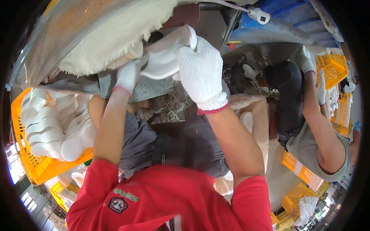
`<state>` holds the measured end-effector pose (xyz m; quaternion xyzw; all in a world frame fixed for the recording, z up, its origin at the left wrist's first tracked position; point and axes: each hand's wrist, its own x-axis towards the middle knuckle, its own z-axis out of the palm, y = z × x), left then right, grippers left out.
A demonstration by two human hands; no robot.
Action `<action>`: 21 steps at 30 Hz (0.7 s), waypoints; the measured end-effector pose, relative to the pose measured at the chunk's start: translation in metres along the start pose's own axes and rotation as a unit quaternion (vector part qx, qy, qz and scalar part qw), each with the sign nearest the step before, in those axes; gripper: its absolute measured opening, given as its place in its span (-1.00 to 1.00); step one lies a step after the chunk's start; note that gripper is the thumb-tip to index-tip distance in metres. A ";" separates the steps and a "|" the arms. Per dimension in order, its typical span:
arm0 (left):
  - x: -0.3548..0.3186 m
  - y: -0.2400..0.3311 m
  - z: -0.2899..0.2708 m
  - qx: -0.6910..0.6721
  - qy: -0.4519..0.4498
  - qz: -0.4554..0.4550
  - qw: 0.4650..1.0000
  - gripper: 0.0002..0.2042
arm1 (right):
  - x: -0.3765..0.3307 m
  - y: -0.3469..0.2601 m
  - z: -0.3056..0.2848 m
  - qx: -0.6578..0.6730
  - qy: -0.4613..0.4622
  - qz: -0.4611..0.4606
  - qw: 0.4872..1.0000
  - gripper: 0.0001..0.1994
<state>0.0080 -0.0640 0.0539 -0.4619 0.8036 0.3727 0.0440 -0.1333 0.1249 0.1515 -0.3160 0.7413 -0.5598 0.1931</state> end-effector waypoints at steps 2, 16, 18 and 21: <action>-0.033 0.000 -0.021 0.027 0.031 -0.096 0.995 0.06 | 0.009 0.006 -0.005 -0.366 0.019 -0.295 0.882 -0.90; -0.085 0.064 0.054 -0.706 -0.154 0.056 0.689 -0.69 | -0.021 -0.051 -0.014 -0.131 -0.117 0.078 0.981 -0.64; -0.084 0.086 0.071 -0.739 -0.045 0.073 0.668 -0.67 | -0.067 -0.065 -0.026 -0.110 -0.090 0.093 0.985 -0.37; -0.078 0.111 0.080 -0.661 0.012 -0.006 0.750 -0.63 | -0.106 -0.048 -0.040 -0.051 0.068 0.108 0.991 -0.01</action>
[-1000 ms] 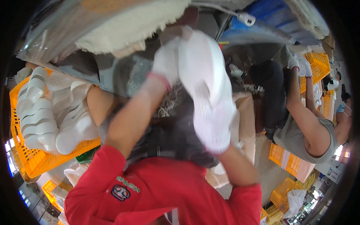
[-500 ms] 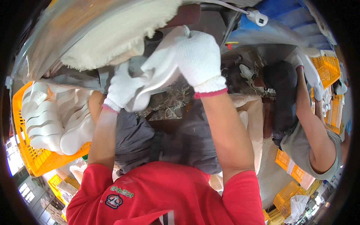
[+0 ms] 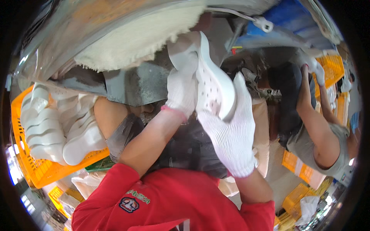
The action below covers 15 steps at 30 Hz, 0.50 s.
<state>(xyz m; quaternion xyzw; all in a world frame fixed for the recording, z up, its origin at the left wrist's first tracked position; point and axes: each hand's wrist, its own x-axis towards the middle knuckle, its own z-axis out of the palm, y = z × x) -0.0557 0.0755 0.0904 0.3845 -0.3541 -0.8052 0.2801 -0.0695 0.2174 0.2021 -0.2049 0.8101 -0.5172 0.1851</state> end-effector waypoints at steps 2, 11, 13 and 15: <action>0.008 0.004 0.010 0.228 0.010 0.084 0.970 -0.65 | 0.005 0.022 0.002 -0.046 0.042 -0.075 0.995 -0.08; 0.099 0.020 -0.022 0.613 -0.071 0.305 0.725 -0.58 | 0.094 0.029 0.052 -0.266 0.134 -0.282 0.912 -0.27; 0.109 0.022 -0.050 0.480 -0.071 0.197 0.852 -0.50 | 0.108 0.039 0.053 -0.197 0.099 -0.228 0.948 -0.31; 0.100 0.030 -0.077 0.389 0.040 0.012 0.920 -0.35 | 0.126 0.057 0.053 -0.149 0.117 -0.258 0.947 -0.50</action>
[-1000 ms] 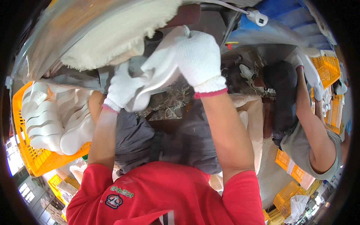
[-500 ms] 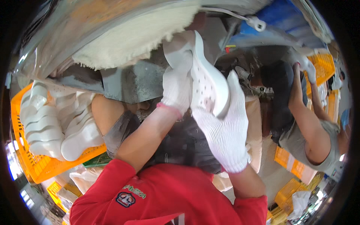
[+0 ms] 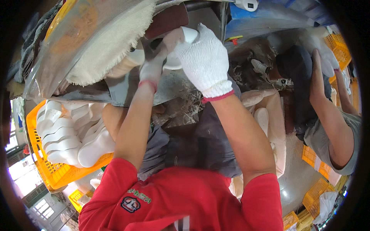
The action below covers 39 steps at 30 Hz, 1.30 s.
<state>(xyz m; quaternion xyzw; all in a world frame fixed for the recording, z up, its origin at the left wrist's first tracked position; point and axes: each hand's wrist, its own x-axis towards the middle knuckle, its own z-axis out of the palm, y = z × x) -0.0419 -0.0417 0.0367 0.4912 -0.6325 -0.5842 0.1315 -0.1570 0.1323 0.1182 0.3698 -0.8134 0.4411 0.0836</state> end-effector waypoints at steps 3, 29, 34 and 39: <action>-0.044 -0.009 -0.034 0.283 0.094 0.068 0.952 -0.30 | 0.017 0.023 0.018 -0.279 -0.041 -0.285 0.916 -0.73; -0.013 -0.022 -0.015 -0.654 -0.171 -0.097 0.731 -0.53 | -0.057 -0.118 0.024 -0.146 -0.218 -0.160 0.952 -0.51; 0.007 -0.030 0.015 -0.485 -0.155 0.176 0.842 -0.66 | -0.053 -0.111 0.030 -0.208 -0.144 -0.182 0.950 -0.66; -0.049 0.000 -0.013 -0.508 -0.140 -0.121 0.841 -0.65 | -0.060 -0.099 0.031 -0.179 -0.068 -0.239 0.952 -0.62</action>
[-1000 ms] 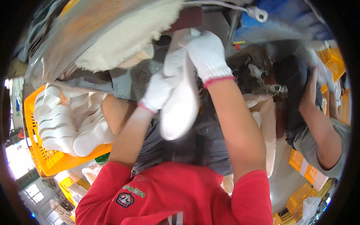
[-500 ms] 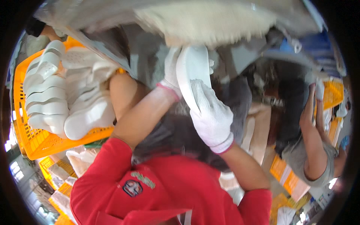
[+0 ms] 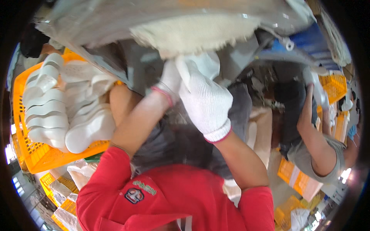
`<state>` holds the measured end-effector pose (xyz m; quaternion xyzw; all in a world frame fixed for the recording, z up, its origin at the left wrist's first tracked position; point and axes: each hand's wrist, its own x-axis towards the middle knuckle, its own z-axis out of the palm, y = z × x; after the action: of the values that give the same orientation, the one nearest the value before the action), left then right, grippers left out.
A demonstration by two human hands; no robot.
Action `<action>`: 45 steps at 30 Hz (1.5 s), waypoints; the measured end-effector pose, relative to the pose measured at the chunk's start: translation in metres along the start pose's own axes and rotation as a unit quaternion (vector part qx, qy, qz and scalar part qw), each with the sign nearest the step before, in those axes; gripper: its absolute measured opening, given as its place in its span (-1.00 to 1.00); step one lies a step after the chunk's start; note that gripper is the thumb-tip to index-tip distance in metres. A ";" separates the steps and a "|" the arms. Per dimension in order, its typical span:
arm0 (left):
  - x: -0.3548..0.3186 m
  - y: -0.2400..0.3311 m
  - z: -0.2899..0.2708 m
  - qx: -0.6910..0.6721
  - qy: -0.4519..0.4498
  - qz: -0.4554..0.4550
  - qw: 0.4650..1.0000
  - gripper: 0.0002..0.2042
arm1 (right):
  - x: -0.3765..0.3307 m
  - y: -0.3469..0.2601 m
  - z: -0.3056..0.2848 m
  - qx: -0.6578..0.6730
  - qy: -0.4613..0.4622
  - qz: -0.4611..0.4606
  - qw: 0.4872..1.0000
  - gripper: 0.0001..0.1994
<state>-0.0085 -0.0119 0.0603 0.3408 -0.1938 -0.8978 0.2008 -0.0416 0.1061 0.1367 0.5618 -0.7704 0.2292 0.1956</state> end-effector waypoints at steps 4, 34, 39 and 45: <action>-0.013 -0.013 -0.015 0.579 0.098 0.198 0.785 -0.50 | 0.004 0.013 0.022 -0.031 -0.013 0.008 0.999 -0.75; 0.043 0.011 -0.030 -0.108 -0.096 0.012 0.989 -0.09 | 0.016 -0.019 -0.021 0.105 -0.121 0.100 0.982 -0.59; 0.008 -0.018 -0.022 0.246 -0.025 0.238 0.939 -0.16 | 0.002 -0.004 -0.009 0.044 -0.093 0.103 0.989 -0.65; -0.007 -0.029 -0.014 -0.194 -0.088 0.026 0.977 -0.18 | 0.022 0.000 -0.005 0.227 -0.231 0.128 0.937 -0.63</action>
<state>-0.0008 0.0127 0.0402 0.2095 -0.0420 -0.9393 0.2683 -0.0476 0.0916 0.1532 0.5255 -0.7871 0.2853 -0.1515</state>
